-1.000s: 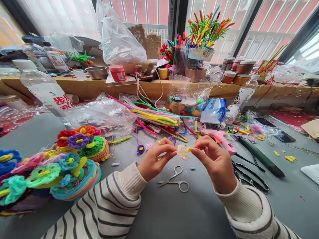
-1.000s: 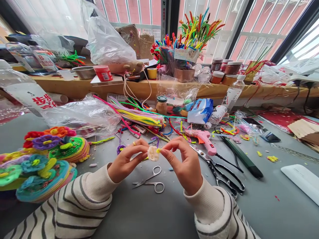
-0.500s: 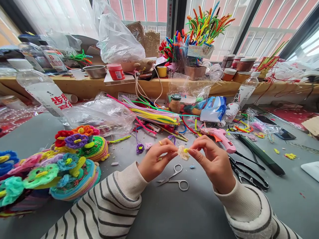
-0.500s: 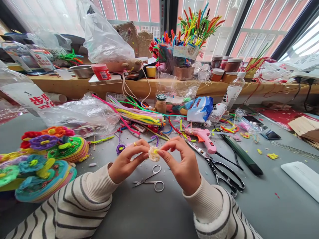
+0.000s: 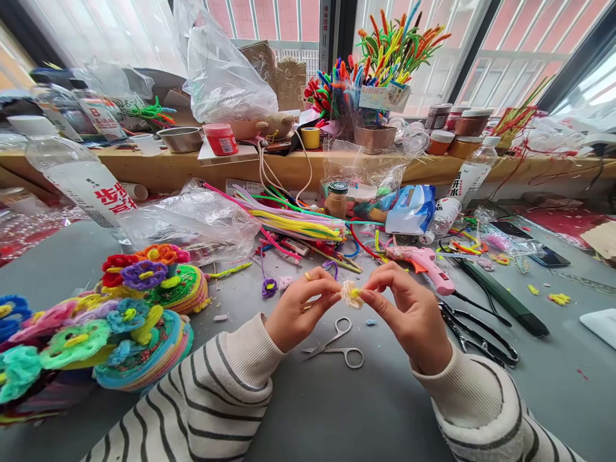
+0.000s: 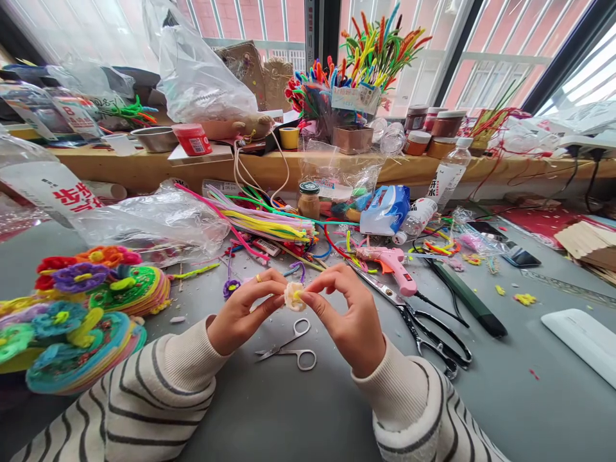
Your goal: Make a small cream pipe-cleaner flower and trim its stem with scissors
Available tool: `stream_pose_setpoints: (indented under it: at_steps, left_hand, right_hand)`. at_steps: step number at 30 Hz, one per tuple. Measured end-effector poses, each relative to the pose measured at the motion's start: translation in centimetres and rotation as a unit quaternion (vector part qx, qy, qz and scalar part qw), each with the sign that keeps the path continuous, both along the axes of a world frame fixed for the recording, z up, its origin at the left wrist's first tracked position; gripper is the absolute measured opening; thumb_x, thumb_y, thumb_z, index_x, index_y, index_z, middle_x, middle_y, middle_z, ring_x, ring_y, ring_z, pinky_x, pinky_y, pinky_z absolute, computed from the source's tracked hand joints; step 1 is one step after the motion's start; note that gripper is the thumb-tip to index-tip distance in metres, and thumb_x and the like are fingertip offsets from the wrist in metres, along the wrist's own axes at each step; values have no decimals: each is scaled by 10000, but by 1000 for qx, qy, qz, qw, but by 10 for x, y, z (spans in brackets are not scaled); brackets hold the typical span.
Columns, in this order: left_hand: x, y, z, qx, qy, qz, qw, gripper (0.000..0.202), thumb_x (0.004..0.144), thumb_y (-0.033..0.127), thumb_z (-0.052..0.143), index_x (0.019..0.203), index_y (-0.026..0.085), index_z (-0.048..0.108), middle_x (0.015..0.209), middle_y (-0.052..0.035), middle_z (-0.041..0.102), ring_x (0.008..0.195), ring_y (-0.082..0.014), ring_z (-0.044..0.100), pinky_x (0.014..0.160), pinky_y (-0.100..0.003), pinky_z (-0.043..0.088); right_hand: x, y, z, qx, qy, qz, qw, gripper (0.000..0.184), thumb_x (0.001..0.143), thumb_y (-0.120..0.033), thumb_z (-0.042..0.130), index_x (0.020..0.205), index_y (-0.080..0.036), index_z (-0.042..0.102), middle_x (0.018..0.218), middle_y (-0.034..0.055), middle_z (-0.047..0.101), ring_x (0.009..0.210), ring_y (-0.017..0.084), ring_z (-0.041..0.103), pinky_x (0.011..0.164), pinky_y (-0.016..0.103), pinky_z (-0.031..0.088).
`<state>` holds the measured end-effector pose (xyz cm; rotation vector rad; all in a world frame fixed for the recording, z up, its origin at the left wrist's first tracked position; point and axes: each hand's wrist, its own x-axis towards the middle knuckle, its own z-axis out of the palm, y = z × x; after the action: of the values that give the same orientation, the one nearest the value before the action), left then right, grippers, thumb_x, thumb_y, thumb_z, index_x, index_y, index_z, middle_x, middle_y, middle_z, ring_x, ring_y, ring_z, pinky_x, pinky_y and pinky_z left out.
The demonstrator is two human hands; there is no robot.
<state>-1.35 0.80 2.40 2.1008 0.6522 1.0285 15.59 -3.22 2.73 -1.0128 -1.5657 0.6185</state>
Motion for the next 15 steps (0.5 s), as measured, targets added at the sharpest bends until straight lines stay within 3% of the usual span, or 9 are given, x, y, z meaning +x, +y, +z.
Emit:
stream_pose_setpoints:
  at_steps: [15]
  left_hand:
    - [0,-1,0,-5,4,0,1000,157,780,163,453,810,117,599,728,-45,500,707,-114,461,664,-255,392]
  right_hand:
    - [-1,0,1,2,-14,-8,1000,67,742,-220,582,708,-189,533,712,14,481,688,145,455,645,301,388]
